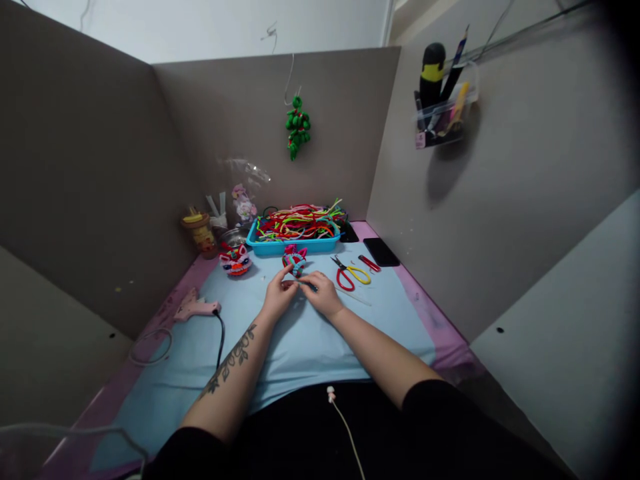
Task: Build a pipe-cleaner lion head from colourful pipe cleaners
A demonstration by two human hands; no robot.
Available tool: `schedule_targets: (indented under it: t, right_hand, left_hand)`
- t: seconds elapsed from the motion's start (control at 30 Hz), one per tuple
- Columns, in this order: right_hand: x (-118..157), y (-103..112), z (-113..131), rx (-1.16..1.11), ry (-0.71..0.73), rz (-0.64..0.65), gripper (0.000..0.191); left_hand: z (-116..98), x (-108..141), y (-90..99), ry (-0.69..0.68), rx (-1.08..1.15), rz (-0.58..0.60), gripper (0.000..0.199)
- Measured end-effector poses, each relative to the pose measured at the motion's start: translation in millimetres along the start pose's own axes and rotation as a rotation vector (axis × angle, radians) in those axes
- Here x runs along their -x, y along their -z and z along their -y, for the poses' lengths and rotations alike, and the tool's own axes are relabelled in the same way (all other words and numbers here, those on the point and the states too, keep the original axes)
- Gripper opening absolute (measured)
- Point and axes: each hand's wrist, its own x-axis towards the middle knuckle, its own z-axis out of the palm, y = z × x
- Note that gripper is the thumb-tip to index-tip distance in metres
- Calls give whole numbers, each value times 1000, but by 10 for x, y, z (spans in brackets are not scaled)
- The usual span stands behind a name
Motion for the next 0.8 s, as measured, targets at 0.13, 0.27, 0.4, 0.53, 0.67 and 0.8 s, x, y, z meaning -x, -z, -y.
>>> schedule_targets:
  t: [0.13,0.27,0.4,0.53,0.67,0.8]
  right_hand:
    - [-14,28,-5,6,5,-20,13]
    - [-38,63,-19,55,7,-124,14]
    - [-48,77,-43,139,24,-185,17]
    - [-48,78,-63,190,21,-215,17]
    - [-48,75,-71,199,23,-200,16]
    - [-49,71,-65,181,16,-199,15]
  left_hand:
    - [14,-22,32,50,44,39,65]
    - [47,-55,69,158,163,56,63]
    - [82,-54,83,235,328,153,64]
    - [63,-25,59,254,397,208,66]
    - [7,0,32,275,432,227,67]
    - [-31,12,23,294,461,240,70]
